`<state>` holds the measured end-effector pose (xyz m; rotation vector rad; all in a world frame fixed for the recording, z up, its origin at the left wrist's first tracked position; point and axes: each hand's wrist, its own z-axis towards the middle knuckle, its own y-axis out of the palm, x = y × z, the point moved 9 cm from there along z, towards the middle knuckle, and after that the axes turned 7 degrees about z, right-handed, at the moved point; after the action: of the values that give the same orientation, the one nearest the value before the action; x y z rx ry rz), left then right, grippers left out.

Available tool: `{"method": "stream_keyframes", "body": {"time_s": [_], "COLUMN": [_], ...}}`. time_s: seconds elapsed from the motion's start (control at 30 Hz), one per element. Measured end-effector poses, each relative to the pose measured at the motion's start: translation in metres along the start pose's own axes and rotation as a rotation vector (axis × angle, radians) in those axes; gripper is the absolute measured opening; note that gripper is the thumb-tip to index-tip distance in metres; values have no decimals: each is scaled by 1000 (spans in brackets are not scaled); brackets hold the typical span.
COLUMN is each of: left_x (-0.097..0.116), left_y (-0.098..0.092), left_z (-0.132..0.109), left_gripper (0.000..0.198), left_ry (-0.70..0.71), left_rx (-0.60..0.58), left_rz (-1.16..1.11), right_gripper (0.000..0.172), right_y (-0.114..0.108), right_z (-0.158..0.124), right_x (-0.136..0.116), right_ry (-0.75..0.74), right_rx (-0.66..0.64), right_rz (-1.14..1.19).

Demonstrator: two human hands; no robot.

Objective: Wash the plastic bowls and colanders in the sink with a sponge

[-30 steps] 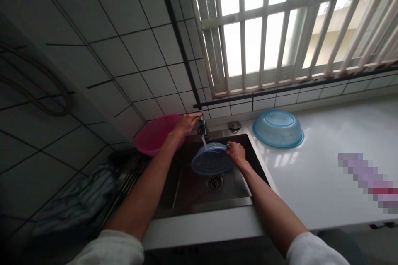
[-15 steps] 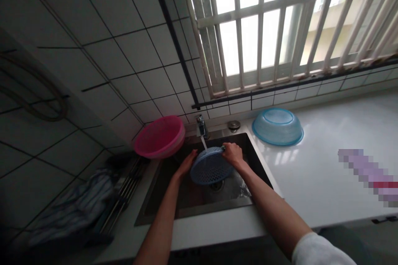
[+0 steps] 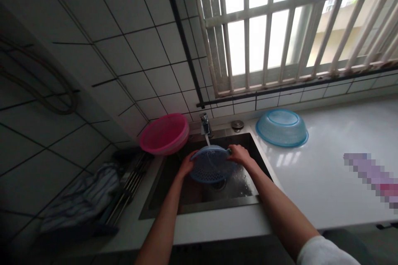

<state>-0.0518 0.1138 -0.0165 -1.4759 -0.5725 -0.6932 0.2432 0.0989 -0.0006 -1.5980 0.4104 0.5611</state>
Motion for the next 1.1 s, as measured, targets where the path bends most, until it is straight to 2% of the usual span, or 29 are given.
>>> {"method": "stream_keyframes", "body": {"time_s": [0.07,0.13,0.27,0.33,0.4,0.5,0.57,0.67,0.73,0.87,0.93,1.0,1.1], "left_x": [0,4,21,29,33,28,26,25,24,25,27,26,24], "left_y": [1,6,8,9,9,2,-3,-7,-6,0,3,4,-2], "left_z": [-1,-2,-7,-8,-9,-9,-8,-7,-6,-7,-8,-8,-7], "left_gripper": [44,55,80,73,55,42,42,44,48,65,59,50,44], "left_ry": [-11,-1,75,119,132,93,89,117,108,128,151,142,119], "left_rx": [-18,-53,-31,-27,-32,12,48,66,60,27,5,-1,47], "left_rz": [1,11,27,45,77,99,70,23,39,71,67,68,59], "right_gripper": [35,29,24,23,23,35,37,26,22,20,22,27,37], "right_y": [-1,-5,-8,-5,-2,0,1,-5,-9,-3,0,3,8], "right_z": [1,1,-6,-11,-13,-10,-5,-1,-3,-12,-15,-14,-7], "right_x": [8,7,-23,-41,-49,-33,-14,1,-6,-40,-49,-45,-19], "right_ry": [23,16,-82,-147,-185,-120,-52,-8,-35,-141,-170,-157,-69], "right_rx": [-7,32,85,86,76,32,1,35,76,69,63,53,-2], "right_rz": [-18,-22,-5,5,17,21,10,26,53,48,37,26,-6]}}
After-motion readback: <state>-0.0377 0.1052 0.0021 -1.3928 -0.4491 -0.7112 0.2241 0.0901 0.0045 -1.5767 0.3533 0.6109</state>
